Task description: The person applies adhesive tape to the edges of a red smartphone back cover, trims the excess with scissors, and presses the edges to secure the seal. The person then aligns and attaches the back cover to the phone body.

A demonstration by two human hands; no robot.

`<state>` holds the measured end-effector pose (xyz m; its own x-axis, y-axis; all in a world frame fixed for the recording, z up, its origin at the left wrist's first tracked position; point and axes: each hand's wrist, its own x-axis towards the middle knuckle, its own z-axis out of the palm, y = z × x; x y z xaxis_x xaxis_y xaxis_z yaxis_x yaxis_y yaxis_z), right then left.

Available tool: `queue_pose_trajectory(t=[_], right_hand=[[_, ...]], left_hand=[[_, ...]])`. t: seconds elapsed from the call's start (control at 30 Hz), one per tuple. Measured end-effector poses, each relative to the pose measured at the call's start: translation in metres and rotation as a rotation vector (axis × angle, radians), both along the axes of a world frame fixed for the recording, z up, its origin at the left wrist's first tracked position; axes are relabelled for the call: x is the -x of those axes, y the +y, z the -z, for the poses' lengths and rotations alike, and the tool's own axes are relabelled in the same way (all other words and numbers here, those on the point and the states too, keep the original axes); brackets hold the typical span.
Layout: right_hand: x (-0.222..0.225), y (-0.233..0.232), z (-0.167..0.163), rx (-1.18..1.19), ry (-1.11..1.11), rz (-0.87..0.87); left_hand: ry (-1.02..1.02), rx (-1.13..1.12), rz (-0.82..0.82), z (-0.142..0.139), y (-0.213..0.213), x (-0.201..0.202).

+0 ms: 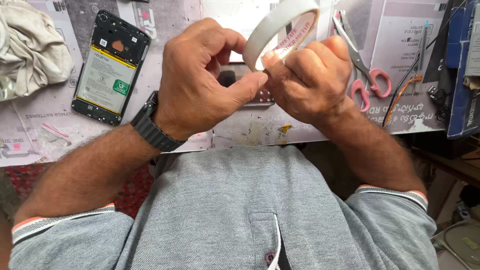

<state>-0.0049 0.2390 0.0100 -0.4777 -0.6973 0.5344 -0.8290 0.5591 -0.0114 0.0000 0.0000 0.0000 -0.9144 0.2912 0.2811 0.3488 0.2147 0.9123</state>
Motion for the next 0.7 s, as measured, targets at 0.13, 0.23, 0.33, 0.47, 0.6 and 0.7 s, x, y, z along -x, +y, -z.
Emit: queue_pose_trajectory(t=[0.13, 0.23, 0.33, 0.47, 0.6, 0.7], right_hand=[[0.004, -0.004, -0.006, -0.035, 0.045, 0.016], [0.005, -0.002, -0.012, -0.056, 0.066, -0.008], [-0.001, 0.004, -0.017, 0.01, 0.025, -0.02], [-0.01, 0.012, -0.017, 0.359, -0.215, 0.152], [-0.003, 0.02, -0.013, 0.841, -0.887, 0.061], [0.0, 0.017, -0.01, 0.974, -1.302, 0.008]], left_hand=[[0.042, -0.02, -0.038, -0.01, 0.002, 0.003], [0.052, -0.046, -0.025, -0.011, 0.003, 0.008], [0.108, -0.038, -0.028, -0.01, -0.005, 0.015], [-0.011, -0.076, -0.056, -0.006, -0.02, 0.012], [-0.136, -0.266, 0.017, 0.007, -0.018, 0.012], [-0.255, -0.302, 0.054, 0.011, -0.01, 0.009]])
